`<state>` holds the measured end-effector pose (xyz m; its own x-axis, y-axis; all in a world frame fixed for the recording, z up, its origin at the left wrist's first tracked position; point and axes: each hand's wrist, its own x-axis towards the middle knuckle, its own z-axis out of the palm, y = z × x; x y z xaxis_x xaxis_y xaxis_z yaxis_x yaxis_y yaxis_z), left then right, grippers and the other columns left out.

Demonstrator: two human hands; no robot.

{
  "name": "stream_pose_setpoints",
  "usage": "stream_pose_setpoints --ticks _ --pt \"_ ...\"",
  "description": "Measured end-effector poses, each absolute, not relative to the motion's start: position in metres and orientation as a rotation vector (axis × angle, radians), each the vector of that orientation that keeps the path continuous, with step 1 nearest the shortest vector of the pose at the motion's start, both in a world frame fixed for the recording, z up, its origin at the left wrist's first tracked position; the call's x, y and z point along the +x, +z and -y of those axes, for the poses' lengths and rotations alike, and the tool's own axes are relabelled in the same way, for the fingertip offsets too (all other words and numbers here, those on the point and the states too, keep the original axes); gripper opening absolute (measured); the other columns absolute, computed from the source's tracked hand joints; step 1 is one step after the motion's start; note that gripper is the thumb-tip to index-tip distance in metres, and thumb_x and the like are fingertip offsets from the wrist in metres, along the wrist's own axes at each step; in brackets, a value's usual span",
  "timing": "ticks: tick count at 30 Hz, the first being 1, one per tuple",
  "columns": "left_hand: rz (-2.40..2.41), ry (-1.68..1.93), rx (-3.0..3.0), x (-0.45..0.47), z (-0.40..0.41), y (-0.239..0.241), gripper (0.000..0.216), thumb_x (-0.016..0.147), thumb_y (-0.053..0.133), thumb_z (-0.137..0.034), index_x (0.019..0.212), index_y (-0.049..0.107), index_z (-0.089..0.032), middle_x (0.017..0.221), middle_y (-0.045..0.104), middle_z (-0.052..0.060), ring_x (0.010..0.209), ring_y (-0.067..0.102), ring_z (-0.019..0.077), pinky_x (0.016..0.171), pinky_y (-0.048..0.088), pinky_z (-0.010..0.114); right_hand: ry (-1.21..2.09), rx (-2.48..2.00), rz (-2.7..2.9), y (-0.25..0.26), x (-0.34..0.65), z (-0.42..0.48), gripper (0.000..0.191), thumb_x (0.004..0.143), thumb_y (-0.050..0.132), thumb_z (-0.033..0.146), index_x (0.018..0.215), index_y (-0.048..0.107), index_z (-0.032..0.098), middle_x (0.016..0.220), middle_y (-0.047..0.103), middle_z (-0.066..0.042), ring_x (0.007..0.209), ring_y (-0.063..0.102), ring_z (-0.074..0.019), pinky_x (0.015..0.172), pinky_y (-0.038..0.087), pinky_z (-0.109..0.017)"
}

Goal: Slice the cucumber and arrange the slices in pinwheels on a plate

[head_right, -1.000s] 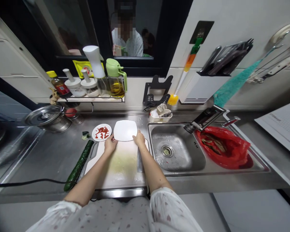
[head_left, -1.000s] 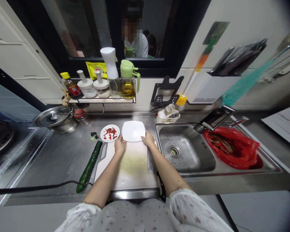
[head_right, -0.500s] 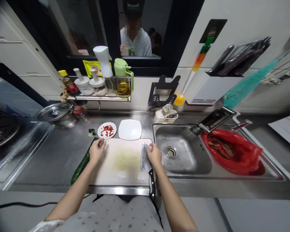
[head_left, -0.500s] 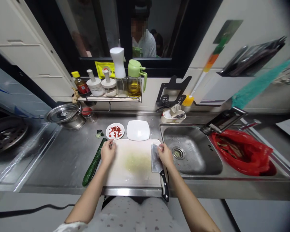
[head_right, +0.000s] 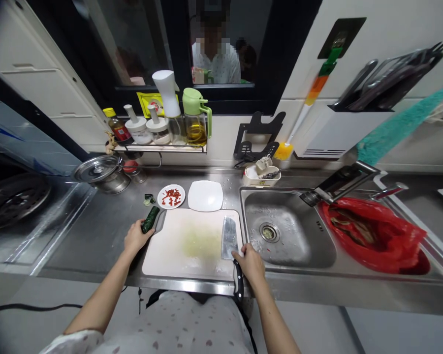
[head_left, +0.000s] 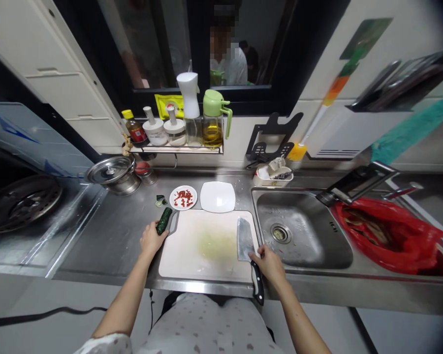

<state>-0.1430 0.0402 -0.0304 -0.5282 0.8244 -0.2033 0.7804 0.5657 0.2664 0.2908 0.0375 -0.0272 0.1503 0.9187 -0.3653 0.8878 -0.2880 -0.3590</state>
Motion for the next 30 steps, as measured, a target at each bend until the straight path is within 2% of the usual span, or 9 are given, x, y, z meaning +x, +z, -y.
stream_pose_setpoints --ticks 5,11,20,26,30 --pt "-2.491 0.177 1.279 -0.147 -0.039 -0.030 0.056 0.081 0.058 -0.052 0.128 0.051 -0.022 0.122 0.062 0.015 0.110 0.061 0.0309 0.081 0.047 0.036 0.845 -2.406 1.869 -0.016 0.281 -0.039 0.031 0.079 0.059 0.054 0.078 0.054 0.024 0.076 0.067 -0.005 0.074 0.064 -0.0215 0.055 0.028 -0.025" --pt "-2.430 0.174 1.337 -0.157 -0.038 -0.029 0.047 0.084 0.057 -0.048 0.124 0.055 -0.023 0.117 0.067 0.012 0.105 0.064 0.0269 0.080 0.047 0.032 0.882 -2.459 1.885 -0.012 0.278 -0.041 0.029 0.083 0.057 0.051 0.081 0.055 0.022 0.078 0.067 -0.004 0.079 0.064 -0.0207 0.056 0.028 -0.024" --pt "-2.241 0.354 1.512 -0.166 -0.025 -0.023 0.047 0.083 0.060 -0.044 0.124 0.060 -0.023 0.117 0.069 0.010 0.103 0.065 0.0260 0.085 0.048 0.034 0.843 -2.436 1.889 -0.015 0.276 -0.039 0.030 0.084 0.057 0.051 0.081 0.055 0.022 0.075 0.066 -0.003 0.074 0.062 -0.0183 0.055 0.027 -0.024" --pt "-1.898 0.536 1.634 -0.142 -0.019 -0.010 0.056 0.079 0.061 -0.051 0.124 0.062 -0.019 0.123 0.066 0.010 0.105 0.064 0.0263 0.091 0.049 0.036 0.839 -2.417 1.882 -0.016 0.276 -0.038 0.029 0.084 0.058 0.050 0.082 0.056 0.021 0.076 0.065 -0.003 0.074 0.061 -0.0176 0.056 0.026 -0.024" --pt "-1.757 0.499 1.616 -0.116 -0.020 0.000 0.058 0.078 0.060 -0.052 0.124 0.063 -0.017 0.117 0.069 0.009 0.099 0.065 0.0254 0.088 0.049 0.035 0.831 -2.434 1.878 -0.015 0.274 -0.038 0.028 0.084 0.059 0.049 0.082 0.056 0.021 0.075 0.064 -0.003 0.074 0.061 -0.0177 0.056 0.026 -0.024"
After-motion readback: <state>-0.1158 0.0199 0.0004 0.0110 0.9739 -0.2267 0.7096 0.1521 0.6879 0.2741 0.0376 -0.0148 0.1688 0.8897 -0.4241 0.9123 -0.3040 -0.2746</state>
